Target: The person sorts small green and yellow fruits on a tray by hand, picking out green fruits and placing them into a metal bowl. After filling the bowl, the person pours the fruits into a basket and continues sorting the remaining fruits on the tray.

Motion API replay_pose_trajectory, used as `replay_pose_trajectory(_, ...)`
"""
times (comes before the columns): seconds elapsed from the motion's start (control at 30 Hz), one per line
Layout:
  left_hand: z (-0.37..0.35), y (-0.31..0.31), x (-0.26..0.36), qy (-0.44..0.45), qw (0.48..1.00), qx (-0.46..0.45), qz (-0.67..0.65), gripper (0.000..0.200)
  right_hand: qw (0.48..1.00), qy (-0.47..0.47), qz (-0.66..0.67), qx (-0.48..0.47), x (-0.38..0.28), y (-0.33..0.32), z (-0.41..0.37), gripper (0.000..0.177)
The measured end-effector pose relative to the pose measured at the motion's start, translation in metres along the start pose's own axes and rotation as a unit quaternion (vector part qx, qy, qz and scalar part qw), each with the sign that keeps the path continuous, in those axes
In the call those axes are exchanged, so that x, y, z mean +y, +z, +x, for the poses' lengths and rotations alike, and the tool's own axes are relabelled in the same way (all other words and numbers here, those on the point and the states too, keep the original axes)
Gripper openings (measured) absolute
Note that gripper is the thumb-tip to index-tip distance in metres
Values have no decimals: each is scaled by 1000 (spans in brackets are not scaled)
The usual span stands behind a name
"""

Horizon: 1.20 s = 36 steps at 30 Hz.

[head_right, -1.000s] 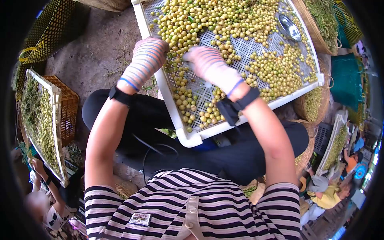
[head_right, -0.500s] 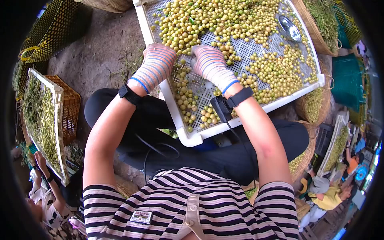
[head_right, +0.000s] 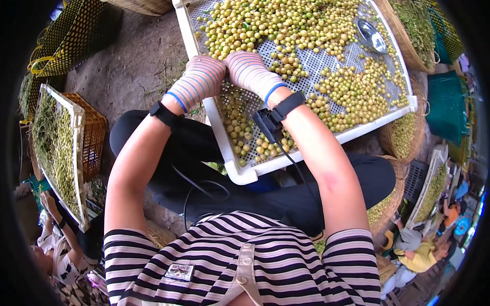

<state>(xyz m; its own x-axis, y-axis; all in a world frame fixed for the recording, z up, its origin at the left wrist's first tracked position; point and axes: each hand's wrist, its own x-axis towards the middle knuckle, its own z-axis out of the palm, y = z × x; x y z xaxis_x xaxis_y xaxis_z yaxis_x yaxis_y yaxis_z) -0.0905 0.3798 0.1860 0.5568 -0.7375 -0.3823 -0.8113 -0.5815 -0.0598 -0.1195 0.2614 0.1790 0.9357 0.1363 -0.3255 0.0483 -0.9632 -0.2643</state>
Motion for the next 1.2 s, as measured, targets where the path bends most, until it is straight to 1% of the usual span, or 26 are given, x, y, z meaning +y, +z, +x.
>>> replay_pose_trajectory(0.1,0,5,-10,-5,995,19,-97,19,999,-3,-33,21,0,7,3,13)
replay_pose_trajectory(0.13,1,3,-12,-1,995,18,-94,19,998,-15,-44,40,1,9,2,13)
replay_pose_trajectory(0.17,1,2,-13,-27,992,24,-118,22,997,-32,-57,26,7,14,5,13)
replay_pose_trajectory(0.2,0,-1,-14,-56,987,30,-145,24,997,-25,-60,47,10,12,5,20)
replay_pose_trajectory(0.27,-8,-2,-19,-92,925,115,-349,33,990,53,33,124,26,9,-9,22)
replay_pose_trajectory(0.33,-2,5,-28,-93,801,131,-577,31,961,57,199,181,49,11,-8,24)
replay_pose_trajectory(0.37,-7,8,-28,-36,715,107,-690,28,937,15,283,204,57,14,-9,23)
replay_pose_trajectory(0.4,1,27,-22,-69,460,73,-882,24,903,-26,366,225,56,8,-14,23)
replay_pose_trajectory(0.43,4,31,-19,-41,491,62,-868,22,894,-57,374,242,46,1,-17,22)
replay_pose_trajectory(0.47,12,46,-22,-36,488,67,-869,19,893,-58,374,243,34,-4,-21,22)
replay_pose_trajectory(0.53,31,78,-29,-26,484,78,-871,15,853,-116,485,155,8,-13,-29,23)
replay_pose_trajectory(0.57,53,119,-50,108,551,197,-804,14,893,-127,364,231,7,-10,-26,22)
replay_pose_trajectory(0.6,47,103,-48,39,485,152,-860,15,894,-126,365,230,5,-8,-28,22)
replay_pose_trajectory(0.67,32,70,-42,-116,296,98,-943,17,936,-63,257,233,1,-6,-35,17)
replay_pose_trajectory(0.7,11,40,-32,-141,292,86,-942,22,936,-105,213,259,2,9,-36,15)
replay_pose_trajectory(0.73,0,26,-25,-165,287,73,-941,27,936,-107,212,258,-3,9,-39,15)
replay_pose_trajectory(0.77,0,32,-21,-166,324,94,-927,32,954,-108,160,228,-8,10,-44,16)
replay_pose_trajectory(0.8,0,36,-20,-165,324,94,-927,32,968,-108,107,198,-11,11,-46,18)
replay_pose_trajectory(0.87,0,42,-19,-163,348,108,-917,29,967,-100,125,197,-14,12,-45,17)
replay_pose_trajectory(0.93,-1,37,-24,-165,352,82,-917,26,979,-85,68,172,-19,12,-51,16)
replay_pose_trajectory(0.97,1,33,-25,-186,337,104,-917,25,984,-61,46,161,-21,17,-52,16)
replay_pose_trajectory(1.0,1,29,-26,-207,322,125,-915,24,992,-50,-23,115,-23,25,-48,15)
replay_pose_trajectory(1.07,1,20,-24,-206,304,126,-921,25,993,-39,-73,84,-31,37,-49,13)
replay_pose_trajectory(1.1,1,18,-23,-197,317,117,-920,25,978,-57,-127,153,-29,48,-48,13)
replay_pose_trajectory(1.17,-1,17,-20,-189,335,118,-916,25,924,-68,-232,295,-26,69,-48,17)
replay_pose_trajectory(1.2,-3,16,-16,-185,336,116,-916,25,954,-42,-179,238,-23,63,-48,15)
